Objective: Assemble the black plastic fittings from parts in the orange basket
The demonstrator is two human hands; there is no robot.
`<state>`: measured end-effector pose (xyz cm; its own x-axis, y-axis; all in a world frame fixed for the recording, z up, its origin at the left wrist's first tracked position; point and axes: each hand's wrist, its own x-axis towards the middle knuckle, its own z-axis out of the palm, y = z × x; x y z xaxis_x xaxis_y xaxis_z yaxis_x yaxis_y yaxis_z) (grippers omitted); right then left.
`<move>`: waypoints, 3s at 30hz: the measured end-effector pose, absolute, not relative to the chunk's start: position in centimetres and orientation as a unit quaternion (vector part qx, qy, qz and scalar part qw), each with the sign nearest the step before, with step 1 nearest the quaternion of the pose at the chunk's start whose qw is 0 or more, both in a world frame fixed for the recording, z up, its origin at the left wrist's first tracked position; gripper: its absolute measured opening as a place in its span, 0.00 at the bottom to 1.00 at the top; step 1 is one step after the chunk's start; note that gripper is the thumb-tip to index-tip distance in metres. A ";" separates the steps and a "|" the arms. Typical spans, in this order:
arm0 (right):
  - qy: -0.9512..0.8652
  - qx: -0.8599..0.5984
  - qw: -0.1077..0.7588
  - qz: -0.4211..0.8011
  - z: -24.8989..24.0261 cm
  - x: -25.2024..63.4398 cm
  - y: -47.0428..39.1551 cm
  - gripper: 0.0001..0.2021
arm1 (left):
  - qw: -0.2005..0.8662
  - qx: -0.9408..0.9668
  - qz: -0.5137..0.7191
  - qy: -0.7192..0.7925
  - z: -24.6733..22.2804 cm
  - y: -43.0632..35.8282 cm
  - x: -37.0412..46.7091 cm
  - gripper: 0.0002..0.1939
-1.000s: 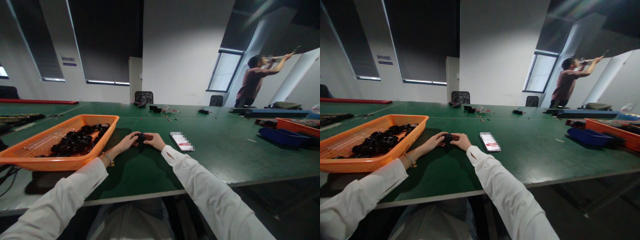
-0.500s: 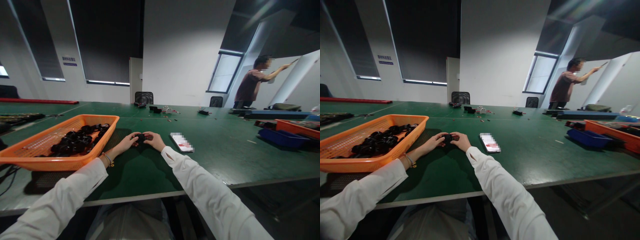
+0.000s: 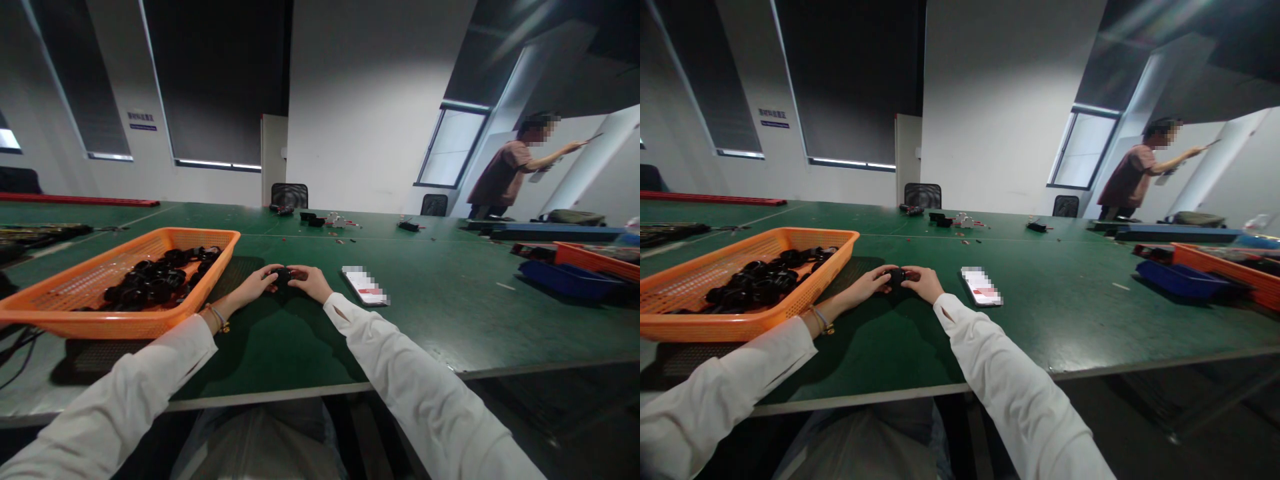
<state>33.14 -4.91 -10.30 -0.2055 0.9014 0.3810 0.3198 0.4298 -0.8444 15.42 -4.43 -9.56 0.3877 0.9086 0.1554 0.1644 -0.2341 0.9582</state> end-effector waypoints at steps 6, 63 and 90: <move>-0.711 -0.434 0.458 0.309 -10.2 33.2 -5.0 0.20 | 0.483 0.676 0.389 0.399 -9.5 -4.4 15.4 0.18; -0.742 -0.450 0.437 0.236 -9.8 33.1 -5.3 0.18 | 0.480 0.682 0.380 0.400 -9.3 -4.7 15.4 0.16; -0.740 -0.425 0.448 0.266 -9.9 33.2 -5.5 0.18 | 0.498 0.669 0.392 0.389 -9.3 -5.1 15.7 0.14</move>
